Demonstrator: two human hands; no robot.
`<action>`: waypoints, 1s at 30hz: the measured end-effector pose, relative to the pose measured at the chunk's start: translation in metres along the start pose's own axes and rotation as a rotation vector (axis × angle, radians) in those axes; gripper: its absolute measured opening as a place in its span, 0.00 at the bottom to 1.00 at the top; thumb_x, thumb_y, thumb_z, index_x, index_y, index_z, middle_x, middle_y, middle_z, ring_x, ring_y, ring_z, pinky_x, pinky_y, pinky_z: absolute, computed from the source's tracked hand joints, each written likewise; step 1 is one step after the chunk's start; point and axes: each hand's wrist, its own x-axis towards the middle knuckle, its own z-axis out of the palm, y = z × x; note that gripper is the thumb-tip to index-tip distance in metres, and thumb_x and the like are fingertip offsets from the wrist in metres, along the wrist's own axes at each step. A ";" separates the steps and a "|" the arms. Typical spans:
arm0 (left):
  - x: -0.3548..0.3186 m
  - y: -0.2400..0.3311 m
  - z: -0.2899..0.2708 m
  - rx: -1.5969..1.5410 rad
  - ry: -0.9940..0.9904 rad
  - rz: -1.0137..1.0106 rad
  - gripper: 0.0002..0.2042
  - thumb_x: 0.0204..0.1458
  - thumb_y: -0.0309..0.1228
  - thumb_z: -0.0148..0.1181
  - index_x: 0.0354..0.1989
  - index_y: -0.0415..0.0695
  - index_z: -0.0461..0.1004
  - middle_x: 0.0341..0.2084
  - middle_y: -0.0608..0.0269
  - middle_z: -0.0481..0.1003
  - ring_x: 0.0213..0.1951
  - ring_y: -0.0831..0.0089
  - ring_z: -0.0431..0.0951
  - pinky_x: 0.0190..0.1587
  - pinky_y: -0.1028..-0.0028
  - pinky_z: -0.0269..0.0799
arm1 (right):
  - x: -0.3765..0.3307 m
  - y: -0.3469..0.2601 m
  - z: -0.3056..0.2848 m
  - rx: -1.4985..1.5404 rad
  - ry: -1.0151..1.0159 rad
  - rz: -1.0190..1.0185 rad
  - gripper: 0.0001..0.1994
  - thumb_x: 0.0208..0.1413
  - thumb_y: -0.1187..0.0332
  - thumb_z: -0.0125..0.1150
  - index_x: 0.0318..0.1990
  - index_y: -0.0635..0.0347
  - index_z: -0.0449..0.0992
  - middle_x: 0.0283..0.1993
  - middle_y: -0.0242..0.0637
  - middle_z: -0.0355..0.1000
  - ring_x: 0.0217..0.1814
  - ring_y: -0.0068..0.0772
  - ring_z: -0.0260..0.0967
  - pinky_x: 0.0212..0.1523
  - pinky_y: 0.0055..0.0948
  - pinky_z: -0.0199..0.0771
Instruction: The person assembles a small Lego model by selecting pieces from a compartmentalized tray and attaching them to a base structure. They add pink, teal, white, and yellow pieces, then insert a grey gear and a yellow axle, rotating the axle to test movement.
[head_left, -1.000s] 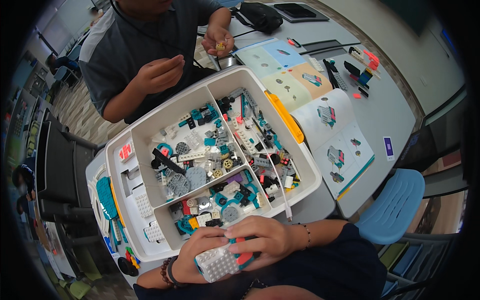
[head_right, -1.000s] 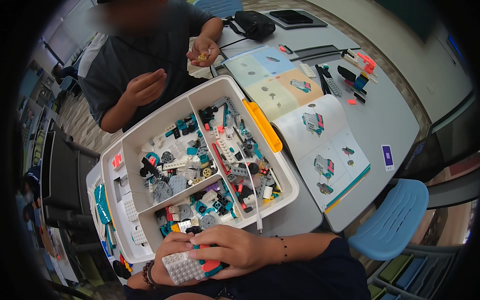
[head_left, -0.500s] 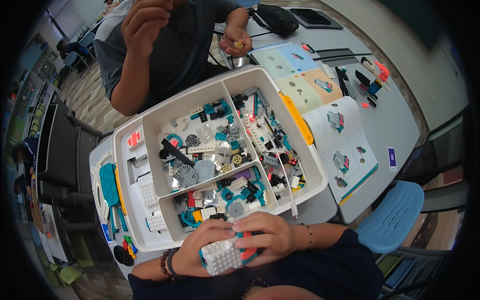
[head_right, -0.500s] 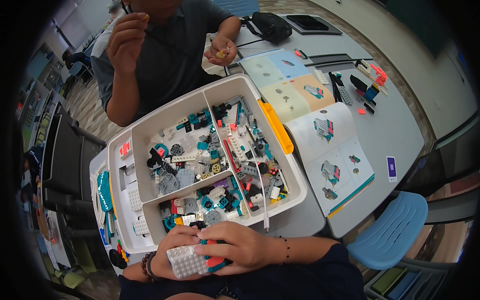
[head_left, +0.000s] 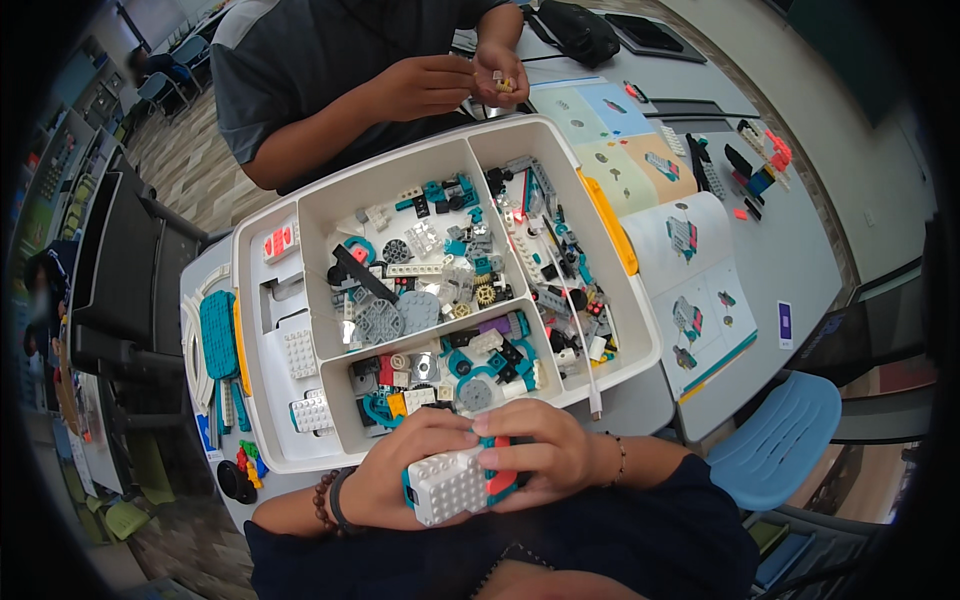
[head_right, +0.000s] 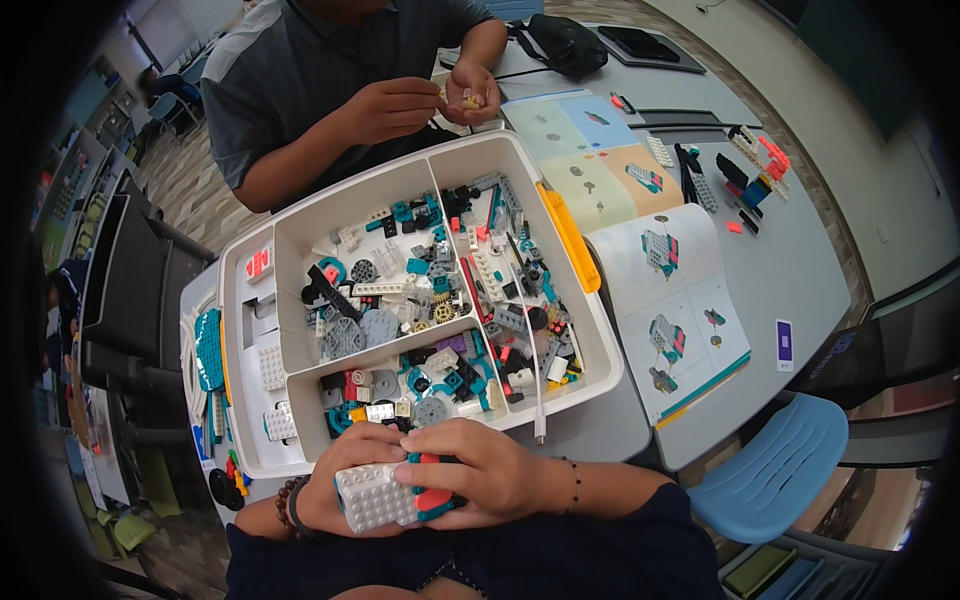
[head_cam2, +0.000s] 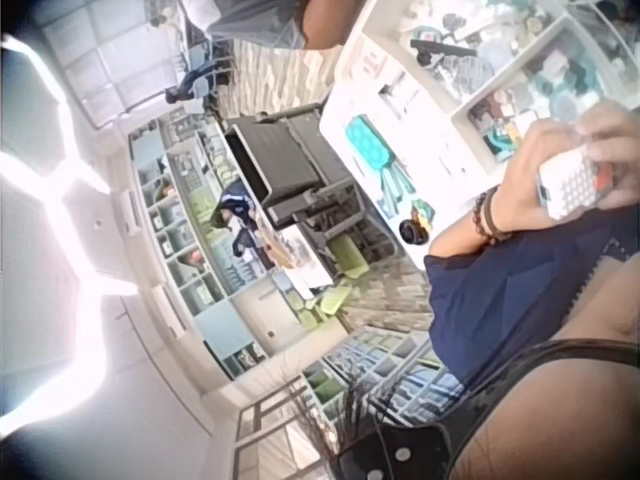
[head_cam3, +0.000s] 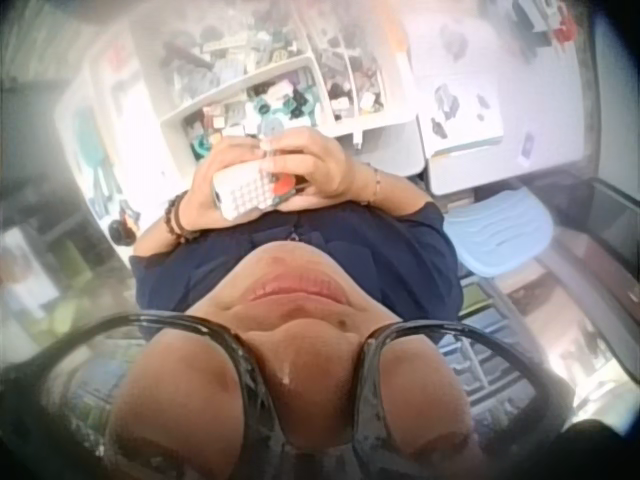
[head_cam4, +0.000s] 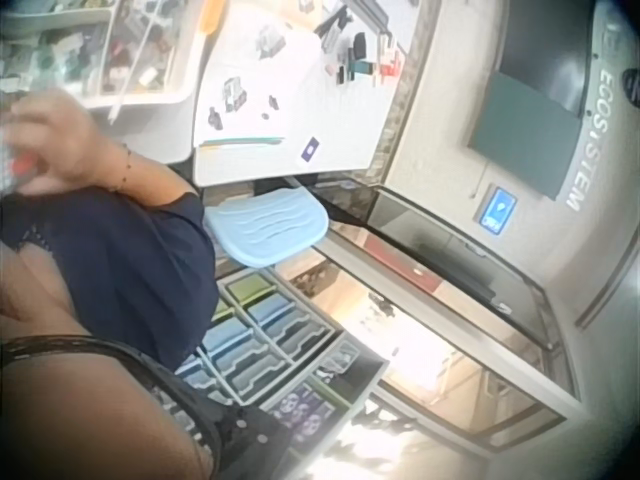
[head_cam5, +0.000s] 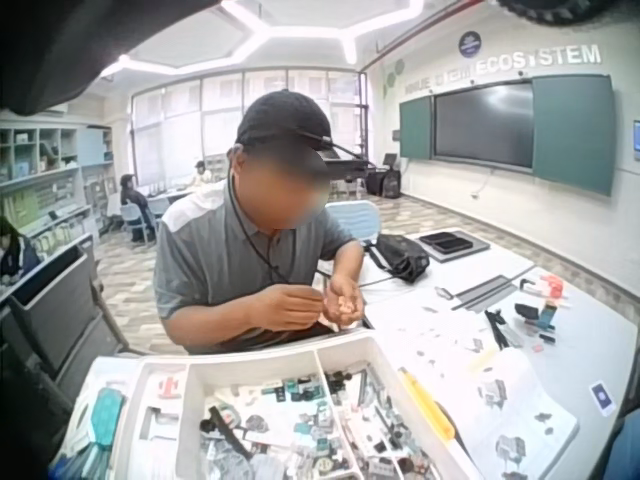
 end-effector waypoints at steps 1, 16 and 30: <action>0.000 0.000 0.000 -0.003 0.000 -0.004 0.31 0.32 0.30 0.72 0.48 0.42 0.65 0.44 0.49 0.66 0.45 0.55 0.69 0.45 0.66 0.67 | 0.000 0.000 0.000 -0.001 0.002 -0.002 0.33 0.31 0.67 0.73 0.51 0.56 0.67 0.49 0.46 0.63 0.49 0.43 0.65 0.47 0.36 0.68; -0.001 -0.002 0.001 0.026 0.003 0.023 0.33 0.31 0.30 0.72 0.50 0.41 0.64 0.44 0.52 0.67 0.47 0.57 0.69 0.47 0.66 0.67 | 0.002 -0.001 -0.002 -0.029 -0.015 -0.020 0.35 0.30 0.67 0.73 0.52 0.57 0.66 0.50 0.46 0.63 0.49 0.43 0.65 0.46 0.36 0.68; -0.002 -0.002 0.002 0.063 0.013 0.046 0.32 0.31 0.30 0.72 0.49 0.41 0.64 0.43 0.55 0.68 0.46 0.56 0.69 0.47 0.65 0.67 | 0.002 -0.002 -0.003 -0.056 -0.028 -0.033 0.35 0.29 0.67 0.73 0.52 0.57 0.66 0.50 0.46 0.62 0.48 0.43 0.65 0.46 0.36 0.68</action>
